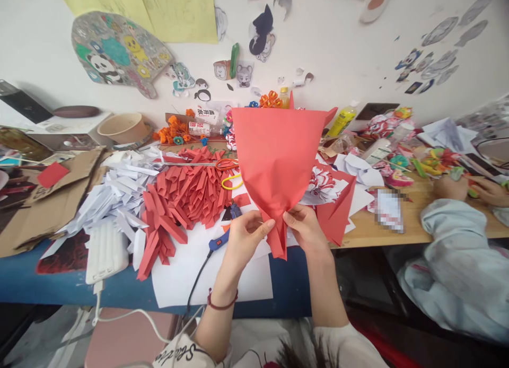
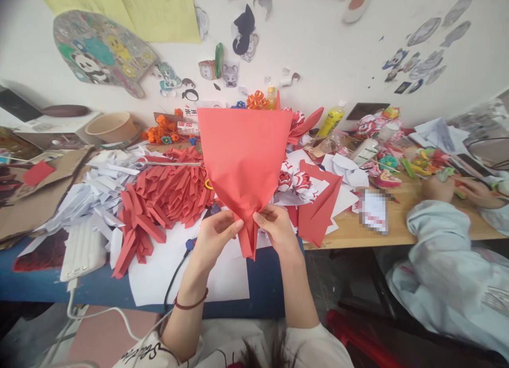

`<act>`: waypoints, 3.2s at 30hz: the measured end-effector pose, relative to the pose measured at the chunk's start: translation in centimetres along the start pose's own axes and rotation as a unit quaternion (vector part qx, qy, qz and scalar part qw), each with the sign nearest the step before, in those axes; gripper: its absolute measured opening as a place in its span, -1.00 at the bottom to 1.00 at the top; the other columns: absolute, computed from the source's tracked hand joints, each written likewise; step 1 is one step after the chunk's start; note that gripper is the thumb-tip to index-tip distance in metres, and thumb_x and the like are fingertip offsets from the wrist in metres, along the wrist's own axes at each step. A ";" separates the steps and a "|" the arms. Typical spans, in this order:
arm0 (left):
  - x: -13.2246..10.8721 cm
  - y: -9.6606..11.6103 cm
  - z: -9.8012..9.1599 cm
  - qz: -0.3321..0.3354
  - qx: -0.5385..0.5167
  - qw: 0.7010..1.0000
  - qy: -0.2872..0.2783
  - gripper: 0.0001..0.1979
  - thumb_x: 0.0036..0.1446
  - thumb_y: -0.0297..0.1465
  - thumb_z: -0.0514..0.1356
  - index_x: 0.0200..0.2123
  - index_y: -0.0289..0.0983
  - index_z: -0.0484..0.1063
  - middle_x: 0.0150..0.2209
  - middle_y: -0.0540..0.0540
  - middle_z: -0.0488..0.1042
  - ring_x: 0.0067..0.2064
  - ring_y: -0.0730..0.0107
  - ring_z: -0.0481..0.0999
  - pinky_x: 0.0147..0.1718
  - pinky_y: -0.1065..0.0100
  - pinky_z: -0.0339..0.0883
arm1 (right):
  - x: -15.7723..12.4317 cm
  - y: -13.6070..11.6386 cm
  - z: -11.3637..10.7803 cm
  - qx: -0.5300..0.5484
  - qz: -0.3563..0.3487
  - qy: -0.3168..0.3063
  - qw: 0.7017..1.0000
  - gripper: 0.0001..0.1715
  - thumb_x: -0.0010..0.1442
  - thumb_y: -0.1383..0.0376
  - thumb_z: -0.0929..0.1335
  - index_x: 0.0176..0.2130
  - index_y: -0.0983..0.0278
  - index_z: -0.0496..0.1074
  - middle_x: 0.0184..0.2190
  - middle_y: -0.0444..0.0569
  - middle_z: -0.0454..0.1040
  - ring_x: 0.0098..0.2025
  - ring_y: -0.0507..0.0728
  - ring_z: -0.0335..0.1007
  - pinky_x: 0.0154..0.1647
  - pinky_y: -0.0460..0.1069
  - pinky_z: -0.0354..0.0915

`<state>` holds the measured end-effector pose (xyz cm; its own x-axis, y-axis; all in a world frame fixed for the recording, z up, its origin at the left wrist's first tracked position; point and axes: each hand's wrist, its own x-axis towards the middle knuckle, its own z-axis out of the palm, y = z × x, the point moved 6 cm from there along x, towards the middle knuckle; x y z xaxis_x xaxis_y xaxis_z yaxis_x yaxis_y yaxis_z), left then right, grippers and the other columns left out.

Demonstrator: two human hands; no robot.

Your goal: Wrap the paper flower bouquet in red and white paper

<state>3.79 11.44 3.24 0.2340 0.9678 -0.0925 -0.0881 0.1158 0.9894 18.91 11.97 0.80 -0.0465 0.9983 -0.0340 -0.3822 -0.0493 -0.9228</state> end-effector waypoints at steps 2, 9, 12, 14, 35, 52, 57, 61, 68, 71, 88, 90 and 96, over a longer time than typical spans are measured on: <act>-0.1 0.1 -0.1 0.001 -0.007 1.000 0.017 -0.68 0.05 -0.15 0.35 -0.38 -0.31 0.49 -0.43 -0.07 0.53 -0.42 0.42 0.48 -0.44 0.42 0.34 | -0.1 -0.1 0.0 -0.008 -0.002 0.007 1.000 -0.72 0.00 0.15 0.58 -0.26 0.19 0.63 -0.29 -0.01 0.64 -0.25 0.16 0.58 -0.20 0.01 0.45; -0.1 0.5 0.2 0.040 0.023 0.998 0.052 -0.74 0.05 -0.19 0.35 -0.39 -0.29 0.50 -0.43 -0.07 0.56 -0.41 0.41 0.50 -0.38 0.39 0.39 | -0.5 -0.7 -0.2 -0.052 -0.034 0.043 0.997 -0.75 -0.04 0.16 0.59 -0.34 0.19 0.62 -0.36 -0.07 0.63 -0.31 0.11 0.55 -0.24 -0.01 0.45; -0.2 0.5 -0.1 0.045 0.067 0.993 0.080 -0.75 0.05 -0.22 0.34 -0.45 -0.29 0.48 -0.48 -0.04 0.53 -0.46 0.44 0.46 -0.42 0.40 0.35 | -0.6 -0.9 -0.3 -0.067 -0.045 0.051 0.995 -0.77 -0.04 0.17 0.59 -0.36 0.20 0.61 -0.39 -0.08 0.62 -0.34 0.10 0.53 -0.28 -0.03 0.43; -0.2 0.6 -0.2 0.043 0.105 0.988 0.104 -0.75 0.04 -0.23 0.34 -0.49 -0.29 0.47 -0.51 -0.04 0.53 -0.47 0.44 0.45 -0.43 0.41 0.33 | -0.5 -0.8 -0.4 -0.064 -0.047 0.059 0.995 -0.75 -0.08 0.18 0.61 -0.37 0.20 0.61 -0.40 -0.08 0.61 -0.35 0.09 0.52 -0.28 -0.03 0.43; -0.4 0.6 -0.4 0.050 0.168 0.976 0.127 -0.76 0.05 -0.24 0.31 -0.43 -0.33 0.52 -0.53 -0.04 0.51 -0.48 0.42 0.42 -0.44 0.38 0.29 | 0.5 0.7 -0.3 -0.022 -0.005 0.009 1.000 -0.66 -0.14 0.20 0.62 -0.44 0.31 0.51 -0.63 -0.15 0.39 -0.62 -0.03 0.19 -0.63 -0.09 0.11; 0.5 -1.0 -0.7 -0.031 -0.102 0.993 -0.043 -0.70 0.04 -0.19 0.40 -0.32 -0.33 0.57 -0.38 -0.08 0.54 -0.40 0.46 0.45 -0.41 0.43 0.30 | 0.8 1.3 0.0 0.001 0.055 0.011 0.998 -0.56 -0.15 0.12 0.62 -0.46 0.32 0.45 -0.65 -0.21 0.25 -0.63 -0.08 0.03 -0.62 -0.10 -0.05; 0.6 -1.1 0.0 -0.009 -0.155 0.985 -0.079 -0.70 0.14 -0.17 0.34 -0.38 -0.32 0.55 -0.44 -0.03 0.46 -0.46 0.54 0.33 -0.45 0.44 0.20 | 0.7 1.0 0.8 0.011 0.059 -0.023 0.998 -0.52 -0.20 0.07 0.63 -0.47 0.32 0.47 -0.63 -0.19 0.25 -0.61 -0.08 0.01 -0.61 -0.09 -0.05; 0.5 -1.7 0.5 -0.023 -0.182 0.977 -0.105 -0.66 0.12 -0.13 0.35 -0.41 -0.33 0.53 -0.47 -0.03 0.45 -0.46 0.53 0.33 -0.43 0.44 0.19 | 0.5 1.1 1.1 0.015 0.081 -0.030 0.996 -0.52 -0.22 0.06 0.64 -0.42 0.33 0.53 -0.61 -0.17 0.30 -0.60 -0.07 0.01 -0.59 -0.10 -0.05; 0.6 -1.5 0.8 -0.020 -0.140 0.986 -0.090 -0.62 0.02 -0.09 0.40 -0.41 -0.32 0.54 -0.38 -0.10 0.54 -0.31 0.35 0.47 -0.24 0.35 0.32 | 0.4 1.1 0.9 0.021 0.065 -0.025 0.997 -0.54 -0.25 0.12 0.66 -0.38 0.28 0.59 -0.57 -0.13 0.38 -0.53 -0.01 0.19 -0.49 -0.07 0.17; 0.7 -1.3 0.9 -0.006 -0.111 0.990 -0.081 -0.62 0.00 -0.09 0.41 -0.43 -0.32 0.52 -0.39 -0.10 0.53 -0.30 0.34 0.47 -0.24 0.34 0.31 | 0.4 1.0 1.0 0.022 0.059 -0.028 0.998 -0.55 -0.24 0.11 0.65 -0.39 0.28 0.57 -0.56 -0.13 0.40 -0.55 -0.01 0.17 -0.50 -0.06 0.16; 0.1 -1.0 0.3 -0.010 -0.132 0.990 -0.041 -0.68 -0.02 -0.17 0.43 -0.38 -0.31 0.55 -0.32 -0.09 0.56 -0.29 0.36 0.50 -0.22 0.33 0.37 | -0.2 0.8 0.7 0.004 0.047 -0.022 0.999 -0.62 -0.12 0.09 0.61 -0.41 0.27 0.55 -0.59 -0.13 0.35 -0.57 0.00 0.17 -0.52 -0.04 0.15; 0.0 -0.8 0.2 -0.006 -0.095 0.995 -0.022 -0.68 0.00 -0.17 0.41 -0.43 -0.31 0.52 -0.38 -0.07 0.53 -0.33 0.39 0.48 -0.25 0.34 0.37 | -0.3 0.9 0.5 0.001 0.040 -0.013 0.999 -0.63 -0.14 0.12 0.62 -0.40 0.28 0.56 -0.55 -0.10 0.42 -0.52 0.03 0.26 -0.47 -0.04 0.21; -0.3 -0.6 0.1 -0.007 -0.016 1.000 -0.003 -0.69 0.04 -0.18 0.38 -0.42 -0.33 0.51 -0.48 -0.04 0.47 -0.41 0.43 0.42 -0.37 0.39 0.30 | -0.1 1.0 0.3 0.019 0.027 -0.016 0.999 -0.61 -0.23 0.17 0.65 -0.48 0.31 0.52 -0.54 -0.09 0.45 -0.50 0.03 0.30 -0.50 -0.07 0.18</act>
<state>3.90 11.07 2.66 0.2416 0.9647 -0.1047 -0.1161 0.1359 0.9839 18.23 11.78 0.03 -0.0976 0.9927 -0.0714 -0.4132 -0.1057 -0.9045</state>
